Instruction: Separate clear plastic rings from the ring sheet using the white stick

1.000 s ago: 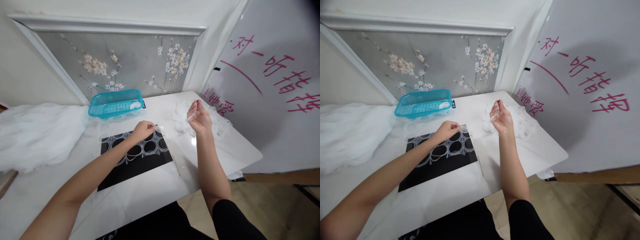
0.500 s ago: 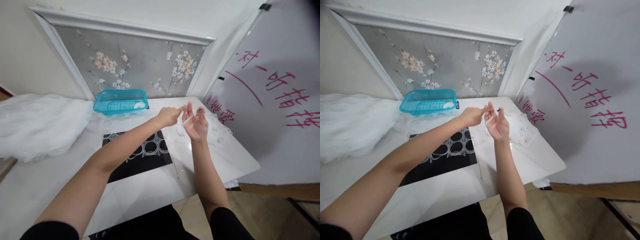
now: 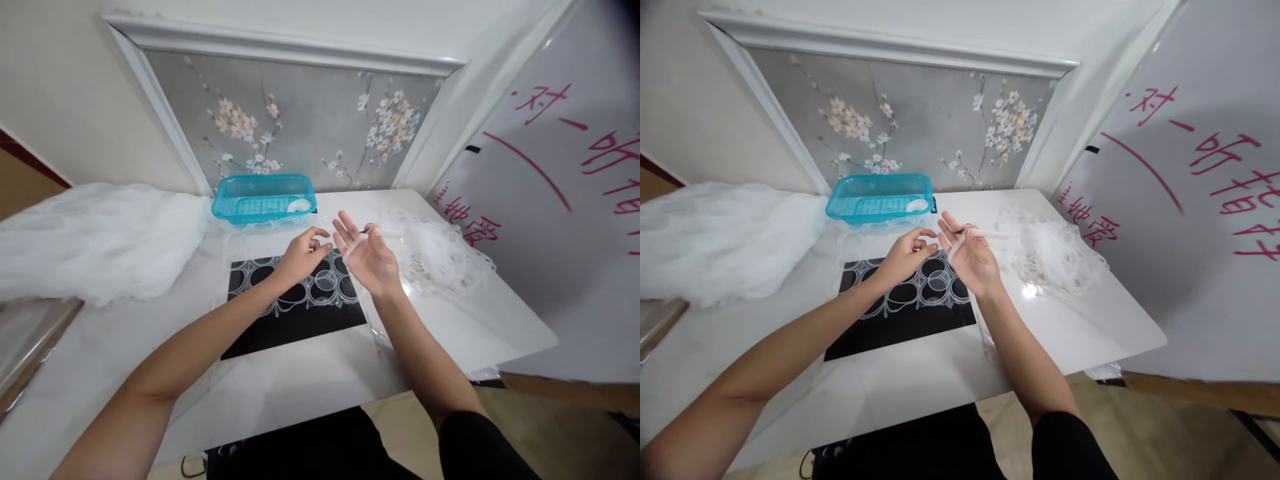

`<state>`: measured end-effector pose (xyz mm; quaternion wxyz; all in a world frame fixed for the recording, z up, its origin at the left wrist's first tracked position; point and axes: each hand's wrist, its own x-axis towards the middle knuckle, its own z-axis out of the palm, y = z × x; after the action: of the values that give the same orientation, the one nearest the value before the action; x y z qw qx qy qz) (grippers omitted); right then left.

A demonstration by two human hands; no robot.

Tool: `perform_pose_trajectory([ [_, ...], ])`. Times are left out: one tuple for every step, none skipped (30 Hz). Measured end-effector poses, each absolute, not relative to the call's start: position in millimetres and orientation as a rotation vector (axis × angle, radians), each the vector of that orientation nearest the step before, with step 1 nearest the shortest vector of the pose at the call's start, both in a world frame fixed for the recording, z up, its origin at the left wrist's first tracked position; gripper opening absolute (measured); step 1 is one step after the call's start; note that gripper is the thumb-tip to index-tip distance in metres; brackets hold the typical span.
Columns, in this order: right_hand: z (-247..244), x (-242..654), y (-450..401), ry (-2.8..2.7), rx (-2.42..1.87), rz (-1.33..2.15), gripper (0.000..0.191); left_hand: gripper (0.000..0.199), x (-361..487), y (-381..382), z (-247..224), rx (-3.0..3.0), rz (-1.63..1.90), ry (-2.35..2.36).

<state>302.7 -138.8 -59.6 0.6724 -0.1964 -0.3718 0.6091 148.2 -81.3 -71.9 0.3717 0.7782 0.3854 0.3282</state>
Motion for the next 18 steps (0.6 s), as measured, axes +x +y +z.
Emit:
perform_pose_trajectory([
  [-58.1, 304.9, -138.9, -0.834, -0.453, 1.341, 0.007, 0.032, 146.0, -81.0, -74.8, 2.095, 0.723, 1.050],
  [-56.9, 308.3, -138.7, -0.827, -0.460, 1.308, 0.007, 0.036, 144.4, -80.3, -78.5, 2.201, 0.574, 1.104],
  [-56.1, 312.4, -138.1, -0.813, -0.462, 1.276, 0.007, 0.040, 143.4, -79.4, -83.0, 2.296, 0.415, 1.138],
  [-56.0, 317.2, -137.1, -0.795, -0.464, 1.250, 0.007, 0.041, 143.1, -78.7, -87.9, 2.370, 0.274, 1.151],
  [-56.7, 322.2, -135.6, -0.772, -0.467, 1.229, 0.006, 0.039, 143.7, -78.2, -93.0, 2.420, 0.173, 1.147],
  [-58.2, 327.2, -133.9, -0.745, -0.472, 1.212, 0.006, 0.033, 145.1, -78.1, -98.0, 2.450, 0.122, 1.138],
  [-60.2, 332.1, -131.8, -0.716, -0.482, 1.198, 0.006, 0.026, 147.1, -78.4, -102.3, 2.468, 0.108, 1.134],
  [-62.5, 336.8, -129.6, -0.684, -0.496, 1.187, 0.007, 0.020, 149.6, -78.8, -105.8, 2.491, 0.090, 1.141],
  [-65.0, 341.3, -127.3, -0.650, -0.509, 1.179, 0.007, 0.018, 152.4, -79.1, -108.2, 2.512, 0.076, 1.154],
  [-67.4, 345.7, -125.1, -0.614, -0.519, 1.173, 0.007, 0.019, 155.2, -79.3, -109.6, 2.528, 0.067, 1.170],
  [-69.4, 349.9, -123.1, -0.579, -0.523, 1.169, 0.007, 0.022, 157.8, -79.0, -110.1, 2.540, 0.061, 1.187],
  [-71.1, 354.1, -121.4, -0.549, -0.521, 1.163, 0.006, 0.025, 159.9, -78.4, -109.9, 2.548, 0.052, 1.201],
  [-72.4, 358.3, -120.0, -0.524, -0.515, 1.154, 0.005, 0.027, 161.4, -77.4, -109.2, 2.552, 0.039, 1.209],
  [-73.3, 362.6, -118.8, -0.503, -0.504, 1.143, 0.004, 0.026, 162.3, -76.2, -108.1, 2.553, 0.022, 1.207],
  [-73.9, 366.9, -117.9, -0.486, -0.489, 1.129, 0.003, 0.022, 162.4, -75.1, -106.5, 2.550, 0.003, 1.199],
  [-74.2, 371.3, -117.2, -0.470, -0.474, 1.114, 0.002, 0.017, 162.2, -74.1, -104.4, 2.545, -0.013, 1.186],
  [-74.2, 375.7, -116.7, -0.452, -0.459, 1.098, 0.002, 0.014, 162.0, -73.5, -101.6, 2.539, -0.020, 1.174],
  [-74.0, 380.1, -116.4, -0.430, -0.446, 1.082, 0.003, 0.011, 162.5, -73.3, -98.0, 2.530, -0.018, 1.159],
])
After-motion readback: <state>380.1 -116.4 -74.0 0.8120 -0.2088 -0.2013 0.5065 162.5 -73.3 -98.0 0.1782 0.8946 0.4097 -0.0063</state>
